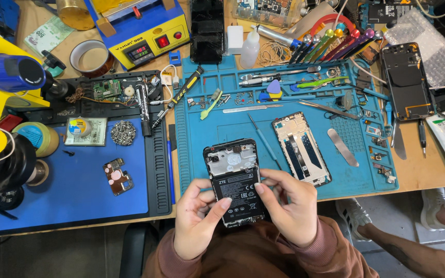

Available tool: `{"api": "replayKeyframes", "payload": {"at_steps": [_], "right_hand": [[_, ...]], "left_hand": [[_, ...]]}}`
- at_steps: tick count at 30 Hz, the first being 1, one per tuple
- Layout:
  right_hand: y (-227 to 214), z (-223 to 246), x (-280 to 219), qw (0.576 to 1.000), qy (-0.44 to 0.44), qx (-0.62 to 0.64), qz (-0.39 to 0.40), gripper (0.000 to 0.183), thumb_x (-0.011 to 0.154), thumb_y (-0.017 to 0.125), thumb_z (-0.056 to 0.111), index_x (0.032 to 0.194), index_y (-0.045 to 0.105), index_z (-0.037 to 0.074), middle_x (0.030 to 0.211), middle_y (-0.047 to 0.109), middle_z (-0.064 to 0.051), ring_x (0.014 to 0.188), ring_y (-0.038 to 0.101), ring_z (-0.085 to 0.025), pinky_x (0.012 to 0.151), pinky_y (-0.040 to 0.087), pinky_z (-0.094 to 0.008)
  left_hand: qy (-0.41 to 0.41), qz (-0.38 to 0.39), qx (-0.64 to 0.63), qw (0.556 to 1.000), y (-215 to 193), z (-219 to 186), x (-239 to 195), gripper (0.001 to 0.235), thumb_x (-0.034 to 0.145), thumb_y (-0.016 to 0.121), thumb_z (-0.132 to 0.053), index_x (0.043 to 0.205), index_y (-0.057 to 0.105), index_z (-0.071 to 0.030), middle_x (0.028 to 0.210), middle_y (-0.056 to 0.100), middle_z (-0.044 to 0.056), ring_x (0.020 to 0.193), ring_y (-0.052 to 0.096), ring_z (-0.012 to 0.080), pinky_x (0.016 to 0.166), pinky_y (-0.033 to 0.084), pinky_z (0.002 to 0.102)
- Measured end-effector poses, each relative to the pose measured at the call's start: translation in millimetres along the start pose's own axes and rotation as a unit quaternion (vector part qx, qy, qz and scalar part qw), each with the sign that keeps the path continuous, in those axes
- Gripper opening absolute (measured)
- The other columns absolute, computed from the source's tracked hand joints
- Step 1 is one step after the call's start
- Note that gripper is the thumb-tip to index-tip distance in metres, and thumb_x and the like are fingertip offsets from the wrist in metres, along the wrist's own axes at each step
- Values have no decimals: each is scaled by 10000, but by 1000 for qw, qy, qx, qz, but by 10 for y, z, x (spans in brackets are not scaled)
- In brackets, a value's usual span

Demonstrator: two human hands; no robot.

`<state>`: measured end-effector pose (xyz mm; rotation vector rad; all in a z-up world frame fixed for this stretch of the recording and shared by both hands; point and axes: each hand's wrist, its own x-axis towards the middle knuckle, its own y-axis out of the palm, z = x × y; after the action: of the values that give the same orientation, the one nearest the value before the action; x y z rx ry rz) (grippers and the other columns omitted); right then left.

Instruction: The person works on a disassembled smartphone, using a screwdriver to remove screws from the battery area and a metal spudger to pry and lift internal components. The person handles the phone chassis and battery, placing removed parts on the workbench.

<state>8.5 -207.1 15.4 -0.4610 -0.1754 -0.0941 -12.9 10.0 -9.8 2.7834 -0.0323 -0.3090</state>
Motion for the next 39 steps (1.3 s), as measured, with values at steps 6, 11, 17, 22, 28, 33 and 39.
{"api": "replayKeyframes", "payload": {"at_steps": [6,11,17,22,28,33,39], "right_hand": [[-34,-41,60,999,12,-1,46,336,1091,664,251,1338,798,66,821,798,21,649,634,-64,635,545,-246],[-72,-129,78,984,68,103,131,471,1119,603,217,1541,671,20,871,713,4,587,607,-90,601,563,-241],[-90,-304,-112,959,125,177,184,569,1109,625,221,1639,566,22,911,694,-30,589,606,-116,570,585,-235],[-127,-313,-217,956,115,176,202,561,1137,580,208,1666,528,27,893,675,-29,569,636,-118,613,588,-232],[-116,-392,-315,956,124,194,183,492,1159,533,151,1627,581,6,846,638,-6,559,669,-104,586,550,-223],[3,-409,-448,939,208,246,123,659,974,787,-23,1606,602,-1,953,740,-82,583,678,-115,569,637,-233],[72,-523,-636,908,285,299,72,707,931,811,-64,1609,615,-14,951,723,-117,592,715,-175,462,588,-233]], "left_hand": [[-37,-12,-18,999,22,-59,84,339,973,826,-82,1250,645,-9,1069,914,263,870,862,247,744,733,378],[-50,-1,-48,998,1,9,220,337,1007,780,-79,1297,630,7,1082,899,270,890,875,298,805,747,450],[-66,-19,-68,995,-2,94,292,346,1023,758,-85,1319,603,6,1098,882,283,888,864,305,833,737,463],[-58,-32,-55,996,19,67,284,342,1028,754,-87,1320,602,6,1089,878,269,877,855,289,816,732,443],[-44,-30,-57,997,-15,150,385,340,1044,736,-78,1335,585,8,1117,867,271,920,850,289,858,731,451],[-101,-11,1,995,-15,237,469,415,1032,741,-135,1396,595,1,1224,873,240,1025,857,257,940,727,418],[-46,-4,307,951,-49,174,416,598,1028,775,-327,1501,679,28,649,688,-36,536,558,33,568,507,240]]}}
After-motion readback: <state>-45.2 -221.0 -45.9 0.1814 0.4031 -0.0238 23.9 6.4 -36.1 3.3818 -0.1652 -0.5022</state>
